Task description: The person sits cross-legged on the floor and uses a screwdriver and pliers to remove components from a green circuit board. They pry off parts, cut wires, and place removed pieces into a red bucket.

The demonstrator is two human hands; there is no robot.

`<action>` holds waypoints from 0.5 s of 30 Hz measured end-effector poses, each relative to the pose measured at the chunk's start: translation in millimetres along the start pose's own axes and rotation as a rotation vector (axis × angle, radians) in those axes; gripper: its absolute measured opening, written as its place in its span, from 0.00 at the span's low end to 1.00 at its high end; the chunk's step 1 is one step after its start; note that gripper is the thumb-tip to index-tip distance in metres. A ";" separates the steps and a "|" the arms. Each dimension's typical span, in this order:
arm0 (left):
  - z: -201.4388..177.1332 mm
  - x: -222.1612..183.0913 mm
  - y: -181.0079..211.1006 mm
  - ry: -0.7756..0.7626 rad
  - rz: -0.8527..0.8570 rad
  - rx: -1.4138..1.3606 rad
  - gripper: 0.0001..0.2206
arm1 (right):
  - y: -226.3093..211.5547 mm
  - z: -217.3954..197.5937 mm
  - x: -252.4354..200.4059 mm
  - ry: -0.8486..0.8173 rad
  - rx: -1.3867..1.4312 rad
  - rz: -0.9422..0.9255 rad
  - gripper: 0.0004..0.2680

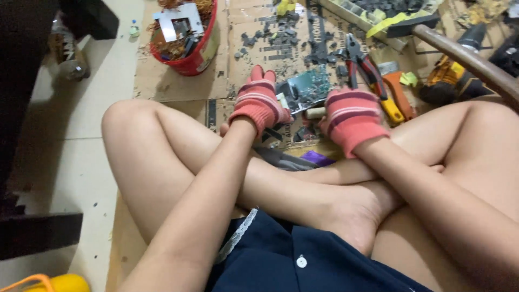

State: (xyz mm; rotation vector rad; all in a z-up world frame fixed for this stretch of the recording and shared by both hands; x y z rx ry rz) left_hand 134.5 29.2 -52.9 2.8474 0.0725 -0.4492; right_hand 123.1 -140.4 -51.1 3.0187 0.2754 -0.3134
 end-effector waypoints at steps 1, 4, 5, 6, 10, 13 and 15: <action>2.2 2.3 0.2 -0.017 -0.008 0.010 0.46 | -4.3 0.1 -2.7 0.021 -0.014 -0.028 0.14; 4.9 9.5 -5.6 -0.035 -0.034 0.036 0.44 | -20.9 14.2 1.6 0.067 -0.080 -0.144 0.15; 5.9 11.6 -9.0 -0.038 -0.050 0.049 0.43 | -30.9 21.2 3.4 0.090 -0.134 -0.231 0.18; 6.4 14.1 -9.7 -0.037 -0.049 0.049 0.43 | -33.5 17.1 -1.6 0.092 -0.134 -0.230 0.18; 4.2 13.9 -5.2 -0.024 -0.017 0.064 0.42 | -47.4 14.0 -12.6 -0.026 -0.085 -0.286 0.16; -6.6 3.7 2.1 -0.017 -0.022 0.065 0.41 | -45.0 6.8 -17.3 -0.132 -0.005 -0.270 0.15; -11.8 -2.7 1.6 -0.015 -0.035 0.063 0.41 | -38.8 -13.2 -26.6 -0.152 0.023 -0.270 0.15</action>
Point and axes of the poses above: each hand's wrist, its own x-axis towards the middle knuckle, its own z-axis out of the palm, y = z × x, the point moved 10 cm from there along x, towards the middle knuckle, and after that the axes turned 2 degrees about y, right-handed, at the moved point
